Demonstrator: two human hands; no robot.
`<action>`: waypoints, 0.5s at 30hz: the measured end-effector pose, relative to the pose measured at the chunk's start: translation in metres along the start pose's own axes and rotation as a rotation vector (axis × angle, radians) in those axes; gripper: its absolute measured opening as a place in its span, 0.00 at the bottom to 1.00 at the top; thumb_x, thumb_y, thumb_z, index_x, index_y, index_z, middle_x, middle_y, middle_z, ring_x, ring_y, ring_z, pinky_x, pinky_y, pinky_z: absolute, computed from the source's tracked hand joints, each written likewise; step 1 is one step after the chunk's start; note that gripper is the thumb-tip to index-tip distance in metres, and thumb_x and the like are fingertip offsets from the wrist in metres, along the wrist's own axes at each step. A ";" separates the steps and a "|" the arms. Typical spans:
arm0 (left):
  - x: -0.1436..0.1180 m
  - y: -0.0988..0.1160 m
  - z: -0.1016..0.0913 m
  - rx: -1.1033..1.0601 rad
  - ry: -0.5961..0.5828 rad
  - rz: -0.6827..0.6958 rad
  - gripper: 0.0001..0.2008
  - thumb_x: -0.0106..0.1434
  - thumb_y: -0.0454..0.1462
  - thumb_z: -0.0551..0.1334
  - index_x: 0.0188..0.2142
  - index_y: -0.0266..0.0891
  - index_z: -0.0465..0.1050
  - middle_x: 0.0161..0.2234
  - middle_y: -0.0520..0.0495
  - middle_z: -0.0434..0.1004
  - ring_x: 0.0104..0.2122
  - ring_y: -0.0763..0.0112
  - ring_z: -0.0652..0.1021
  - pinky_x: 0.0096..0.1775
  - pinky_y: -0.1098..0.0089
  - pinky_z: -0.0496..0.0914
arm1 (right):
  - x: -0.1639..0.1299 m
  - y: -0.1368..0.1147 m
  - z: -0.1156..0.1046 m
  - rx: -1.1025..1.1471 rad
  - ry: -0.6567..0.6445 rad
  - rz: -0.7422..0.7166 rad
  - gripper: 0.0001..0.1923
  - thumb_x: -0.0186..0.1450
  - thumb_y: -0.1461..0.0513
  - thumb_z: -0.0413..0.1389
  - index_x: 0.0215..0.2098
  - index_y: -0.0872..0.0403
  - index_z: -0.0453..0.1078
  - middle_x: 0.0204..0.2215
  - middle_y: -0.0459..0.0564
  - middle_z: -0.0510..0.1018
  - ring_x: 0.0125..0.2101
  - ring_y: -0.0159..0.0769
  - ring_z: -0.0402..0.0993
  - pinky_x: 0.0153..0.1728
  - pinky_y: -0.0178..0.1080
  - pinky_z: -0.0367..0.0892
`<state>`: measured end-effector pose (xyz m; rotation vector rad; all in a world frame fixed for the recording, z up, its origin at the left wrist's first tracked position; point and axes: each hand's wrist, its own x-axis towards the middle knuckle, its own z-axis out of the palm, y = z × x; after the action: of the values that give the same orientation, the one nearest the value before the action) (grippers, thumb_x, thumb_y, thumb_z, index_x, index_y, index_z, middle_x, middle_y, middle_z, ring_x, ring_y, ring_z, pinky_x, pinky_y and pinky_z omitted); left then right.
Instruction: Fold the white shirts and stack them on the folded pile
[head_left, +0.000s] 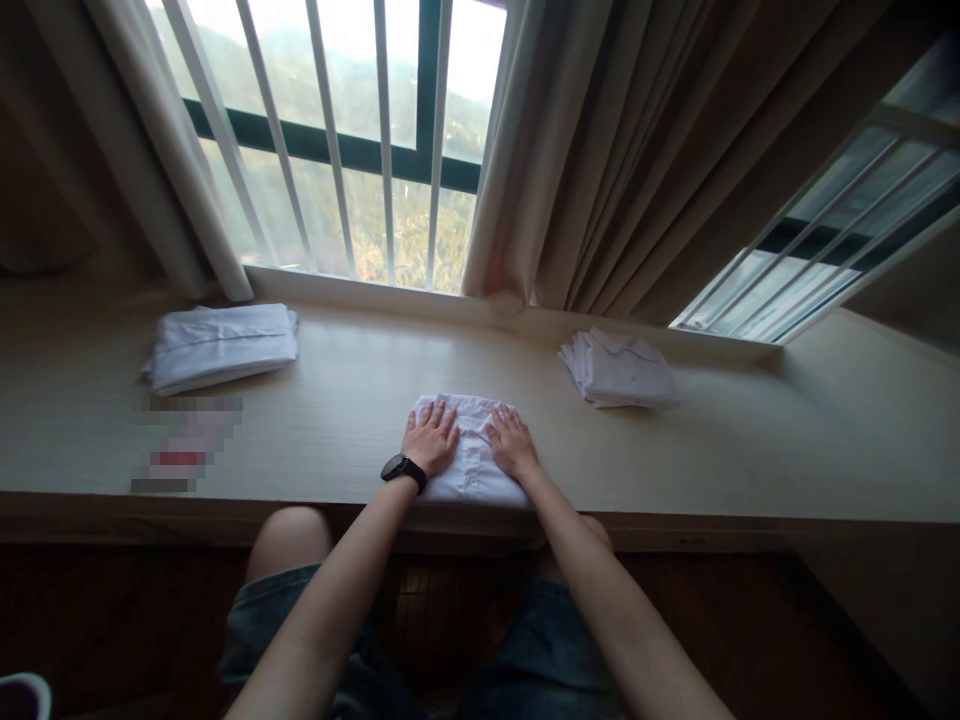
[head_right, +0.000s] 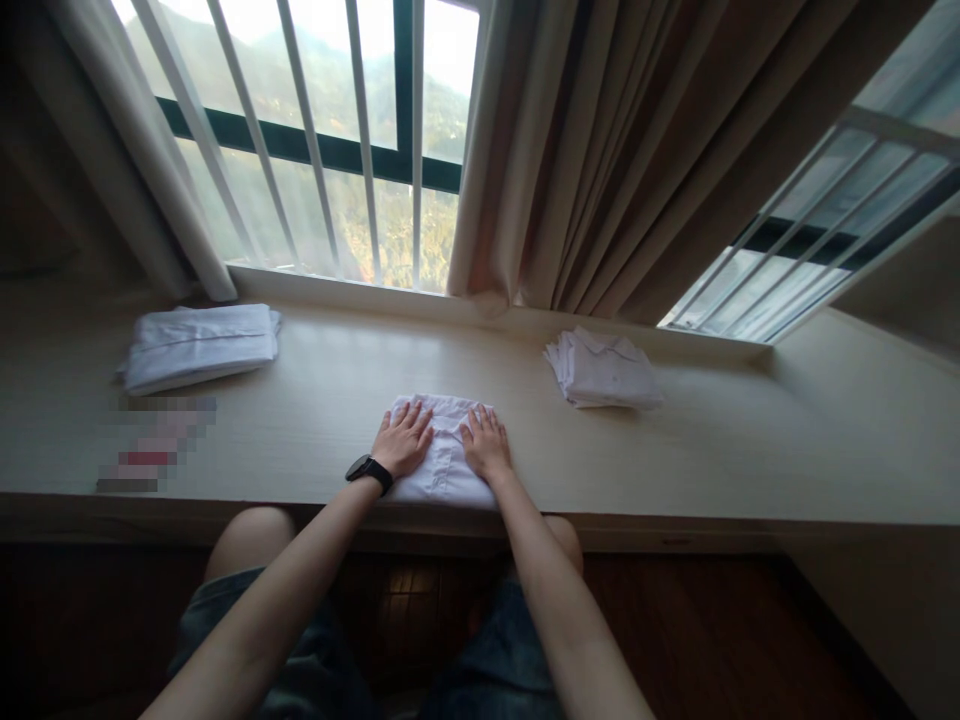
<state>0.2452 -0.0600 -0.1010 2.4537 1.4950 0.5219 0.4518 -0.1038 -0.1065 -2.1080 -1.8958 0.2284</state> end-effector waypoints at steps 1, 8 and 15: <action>-0.003 0.000 -0.002 0.003 0.015 -0.004 0.28 0.72 0.48 0.48 0.69 0.49 0.60 0.72 0.44 0.52 0.71 0.51 0.52 0.67 0.41 0.43 | -0.005 0.001 -0.003 0.001 0.023 -0.006 0.31 0.76 0.50 0.37 0.72 0.51 0.53 0.72 0.54 0.50 0.72 0.46 0.43 0.68 0.56 0.45; -0.072 0.001 -0.015 0.011 0.086 0.017 0.26 0.72 0.48 0.50 0.67 0.51 0.63 0.72 0.45 0.52 0.71 0.45 0.53 0.66 0.42 0.52 | -0.079 -0.008 -0.007 -0.091 0.096 -0.194 0.27 0.74 0.49 0.45 0.70 0.41 0.58 0.72 0.49 0.51 0.72 0.54 0.39 0.66 0.66 0.42; -0.153 -0.009 -0.023 -0.015 0.159 -0.028 0.26 0.72 0.44 0.51 0.66 0.41 0.65 0.67 0.37 0.62 0.66 0.52 0.64 0.67 0.50 0.55 | -0.143 -0.001 0.004 0.174 0.300 -0.088 0.26 0.72 0.54 0.47 0.66 0.52 0.65 0.69 0.56 0.58 0.69 0.49 0.53 0.66 0.54 0.55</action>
<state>0.1646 -0.1915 -0.1115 2.4258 1.5749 0.7356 0.4325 -0.2446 -0.1208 -1.8256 -1.7205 0.0516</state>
